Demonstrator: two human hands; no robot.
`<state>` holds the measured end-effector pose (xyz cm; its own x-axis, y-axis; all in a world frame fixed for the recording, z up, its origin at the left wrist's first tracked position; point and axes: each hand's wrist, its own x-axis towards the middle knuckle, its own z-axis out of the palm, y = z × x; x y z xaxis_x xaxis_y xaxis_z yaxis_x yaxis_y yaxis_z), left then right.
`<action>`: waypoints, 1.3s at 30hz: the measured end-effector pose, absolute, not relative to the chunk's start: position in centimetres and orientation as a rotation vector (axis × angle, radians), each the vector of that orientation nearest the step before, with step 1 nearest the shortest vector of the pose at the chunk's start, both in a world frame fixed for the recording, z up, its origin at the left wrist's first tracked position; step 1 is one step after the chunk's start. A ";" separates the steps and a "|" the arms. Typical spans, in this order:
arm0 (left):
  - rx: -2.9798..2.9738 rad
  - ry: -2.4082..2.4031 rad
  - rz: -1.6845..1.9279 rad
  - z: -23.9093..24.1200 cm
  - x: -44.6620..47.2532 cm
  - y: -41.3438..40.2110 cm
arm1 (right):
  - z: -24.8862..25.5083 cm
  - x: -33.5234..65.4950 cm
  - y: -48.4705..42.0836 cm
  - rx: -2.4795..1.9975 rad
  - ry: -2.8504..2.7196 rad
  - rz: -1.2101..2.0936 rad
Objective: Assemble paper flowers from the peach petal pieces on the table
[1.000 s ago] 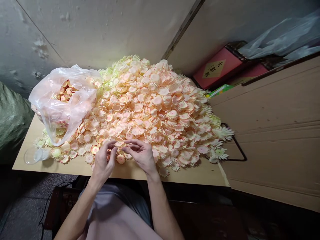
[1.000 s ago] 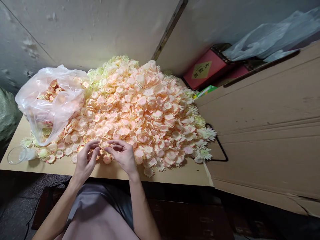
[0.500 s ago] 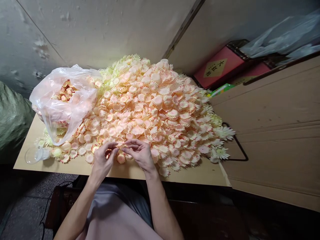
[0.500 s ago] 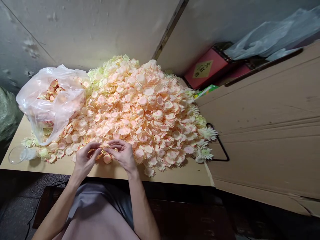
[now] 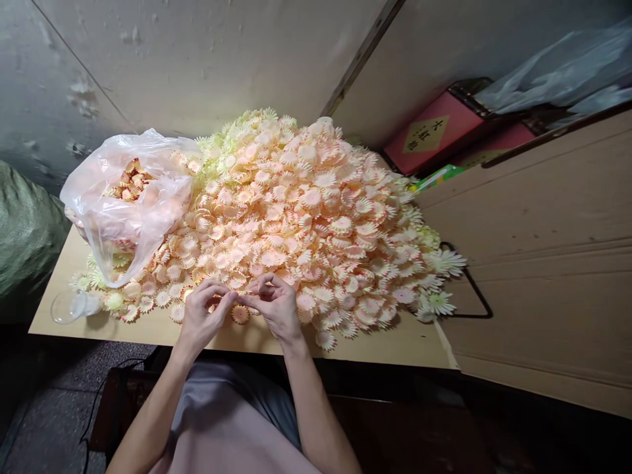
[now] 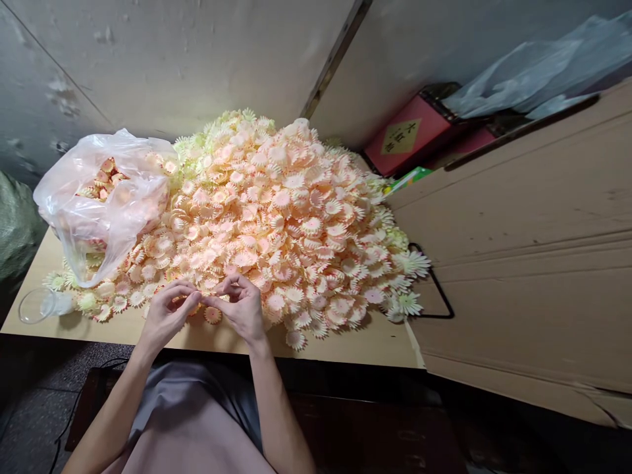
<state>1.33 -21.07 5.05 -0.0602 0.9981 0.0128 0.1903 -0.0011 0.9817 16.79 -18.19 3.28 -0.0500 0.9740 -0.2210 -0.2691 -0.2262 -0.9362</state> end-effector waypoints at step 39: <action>2.011 1.642 1.210 4.8 1.1 -21.1 | 3.0 15.9 -19.6 -1.184 -0.870 1.609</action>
